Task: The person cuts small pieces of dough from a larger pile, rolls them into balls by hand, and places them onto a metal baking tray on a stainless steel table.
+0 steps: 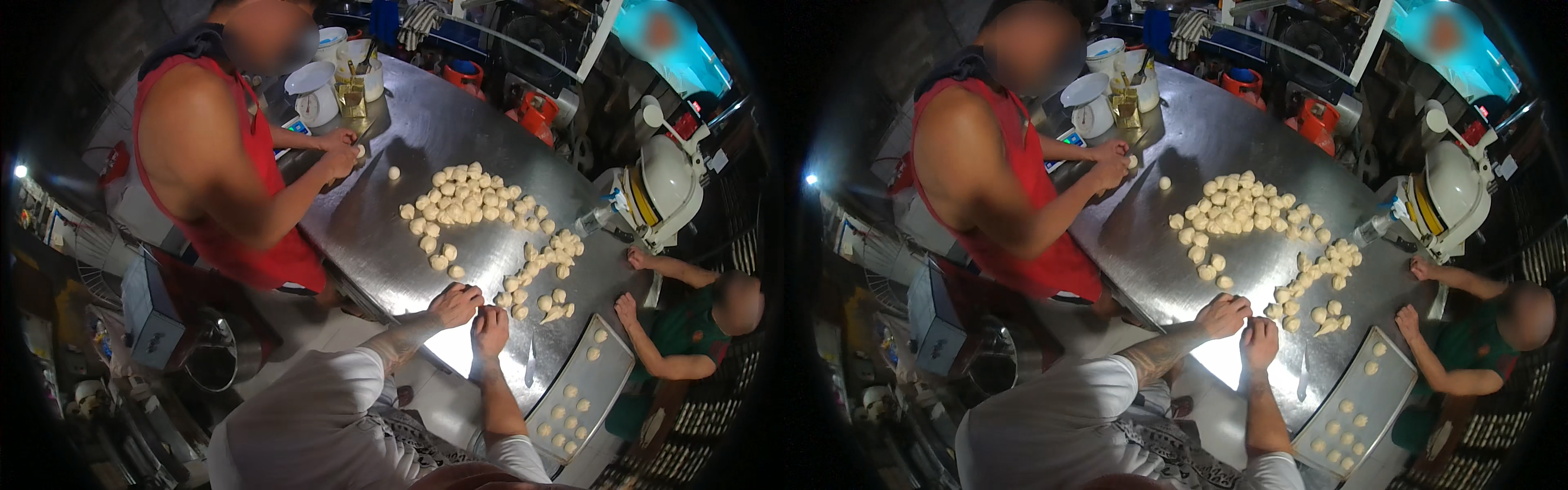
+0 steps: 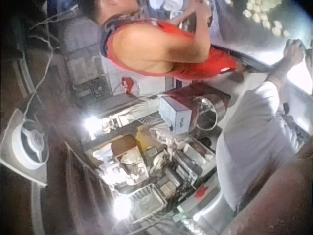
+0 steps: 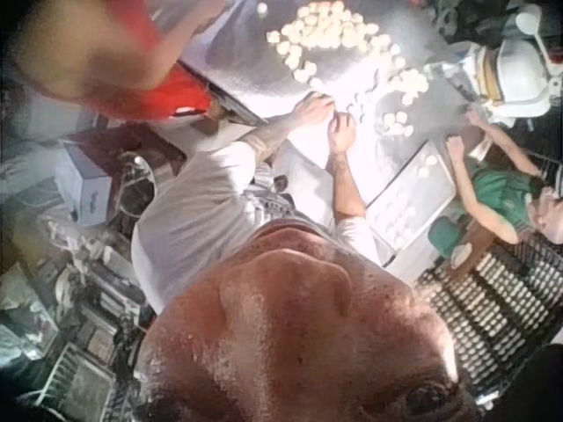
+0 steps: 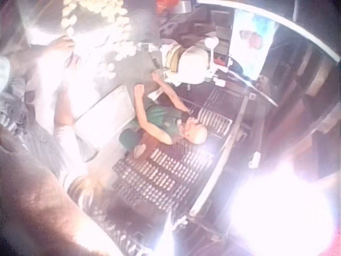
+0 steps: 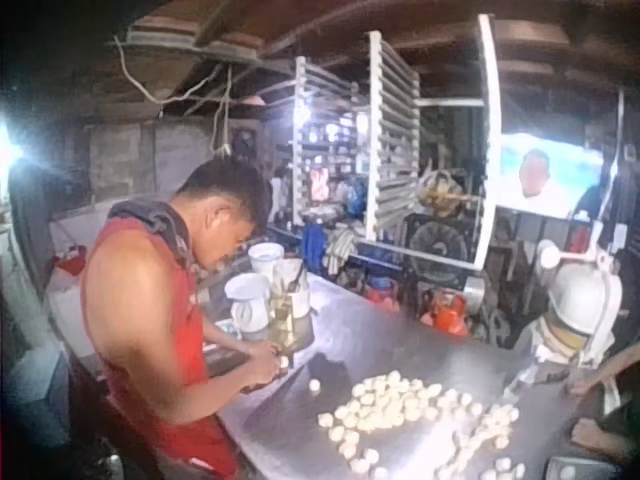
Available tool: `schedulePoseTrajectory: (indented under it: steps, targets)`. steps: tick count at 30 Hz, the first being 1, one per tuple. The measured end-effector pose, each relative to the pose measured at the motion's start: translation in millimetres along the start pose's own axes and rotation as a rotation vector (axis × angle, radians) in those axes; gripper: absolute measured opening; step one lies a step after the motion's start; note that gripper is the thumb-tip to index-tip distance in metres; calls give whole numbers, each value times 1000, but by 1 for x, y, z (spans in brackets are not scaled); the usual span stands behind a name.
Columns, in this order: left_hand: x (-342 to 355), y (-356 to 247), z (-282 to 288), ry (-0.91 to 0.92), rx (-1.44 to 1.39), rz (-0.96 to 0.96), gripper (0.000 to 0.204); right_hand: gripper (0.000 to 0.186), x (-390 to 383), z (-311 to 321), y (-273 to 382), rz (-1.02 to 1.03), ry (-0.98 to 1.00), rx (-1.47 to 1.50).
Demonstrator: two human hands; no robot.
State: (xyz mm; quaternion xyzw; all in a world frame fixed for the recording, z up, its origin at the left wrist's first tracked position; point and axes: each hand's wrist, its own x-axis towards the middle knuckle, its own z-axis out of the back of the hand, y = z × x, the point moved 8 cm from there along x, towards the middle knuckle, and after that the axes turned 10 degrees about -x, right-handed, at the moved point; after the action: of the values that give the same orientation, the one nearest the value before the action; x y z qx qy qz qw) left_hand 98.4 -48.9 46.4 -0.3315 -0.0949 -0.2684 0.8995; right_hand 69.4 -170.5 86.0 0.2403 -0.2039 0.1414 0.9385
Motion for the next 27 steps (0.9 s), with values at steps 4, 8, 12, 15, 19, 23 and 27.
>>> schedulePoseTrajectory:
  steps: [4, 8, 12, 15, 19, 23, 27]
  targets:
    - [-61, 2, -10, 97, -211, 132, 13, 23, -58, 18, -1, 25, 85, 149]
    - [-62, 33, 6, 128, -298, 125, 16, 24, -48, 29, -30, 76, 278, 68]
    - [0, 0, 11, -55, -18, 23, 18, 23, 4, 7, -1, -33, -12, -9]
    - [-38, -8, -3, -12, -44, 13, 18, 22, -34, 10, 1, -98, -10, 54]
    - [-97, 31, -1, 54, -160, -42, 12, 26, -51, 26, -20, 50, 219, 138]
    - [-61, 18, 11, 105, -60, 62, 16, 31, -17, 9, -18, -28, 100, -67]
    - [-88, 17, 5, 89, -89, 62, 15, 33, -51, -5, 0, -119, 226, 34]
